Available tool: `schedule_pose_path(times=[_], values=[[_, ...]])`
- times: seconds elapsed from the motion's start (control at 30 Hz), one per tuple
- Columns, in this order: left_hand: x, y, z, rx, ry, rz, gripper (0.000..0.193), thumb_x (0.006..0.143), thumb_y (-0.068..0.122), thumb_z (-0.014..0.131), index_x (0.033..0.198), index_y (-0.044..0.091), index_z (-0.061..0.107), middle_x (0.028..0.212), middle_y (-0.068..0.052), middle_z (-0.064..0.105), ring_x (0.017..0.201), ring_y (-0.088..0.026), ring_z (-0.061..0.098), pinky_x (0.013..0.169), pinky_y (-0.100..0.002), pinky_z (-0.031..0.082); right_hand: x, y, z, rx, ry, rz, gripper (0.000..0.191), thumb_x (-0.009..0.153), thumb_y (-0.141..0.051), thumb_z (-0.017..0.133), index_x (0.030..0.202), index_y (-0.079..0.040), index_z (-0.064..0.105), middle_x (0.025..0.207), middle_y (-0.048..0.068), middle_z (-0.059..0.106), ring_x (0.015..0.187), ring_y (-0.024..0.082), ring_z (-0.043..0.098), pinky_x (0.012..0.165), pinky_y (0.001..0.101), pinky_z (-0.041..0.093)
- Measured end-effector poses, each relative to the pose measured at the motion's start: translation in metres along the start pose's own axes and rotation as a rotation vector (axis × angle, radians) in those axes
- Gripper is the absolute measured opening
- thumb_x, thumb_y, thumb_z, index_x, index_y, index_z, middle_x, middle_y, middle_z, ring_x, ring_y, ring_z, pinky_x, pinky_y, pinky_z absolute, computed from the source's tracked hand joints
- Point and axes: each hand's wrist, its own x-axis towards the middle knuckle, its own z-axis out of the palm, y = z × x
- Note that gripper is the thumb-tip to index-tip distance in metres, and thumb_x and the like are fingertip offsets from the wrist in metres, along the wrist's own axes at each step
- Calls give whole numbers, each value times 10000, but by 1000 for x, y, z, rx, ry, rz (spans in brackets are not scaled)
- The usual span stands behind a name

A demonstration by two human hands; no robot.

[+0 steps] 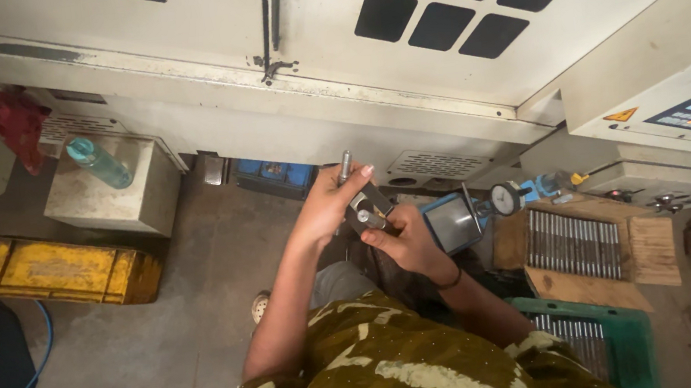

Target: The person inspects cylindrical metal rods by holding them in both hands, rotating them, and comparing them. They open a machine door to briefly place a rod inside, then close it and continue handling the rods.

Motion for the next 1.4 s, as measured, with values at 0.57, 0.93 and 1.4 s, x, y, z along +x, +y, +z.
schedule_pose_path(times=[0.57, 0.93, 1.4], values=[[11, -2, -5, -742, 294, 40, 349, 1042, 421, 585, 887, 114, 525, 577, 31, 364, 495, -99, 342, 481, -277, 312, 32, 3, 27, 328, 84, 214, 251, 917, -147, 724, 1142, -43, 680, 830, -14, 714, 725, 65, 682, 690, 229, 544], [10, 5, 0, -683, 290, 167, 331, 1055, 402, 589, 939, 93, 556, 607, 30, 370, 552, -98, 364, 538, -275, 336, 35, 13, 18, 6, 11, 129, 186, 932, -129, 749, 1050, 13, 724, 813, 32, 723, 733, 74, 643, 675, 252, 503], [3, 12, -24, -960, 176, 253, 289, 1088, 409, 529, 995, 137, 556, 621, 54, 355, 593, -85, 374, 627, -256, 375, 13, -15, 2, 11, 346, 66, 206, 975, -176, 722, 1066, 3, 770, 802, 53, 753, 589, 40, 538, 525, 219, 388]])
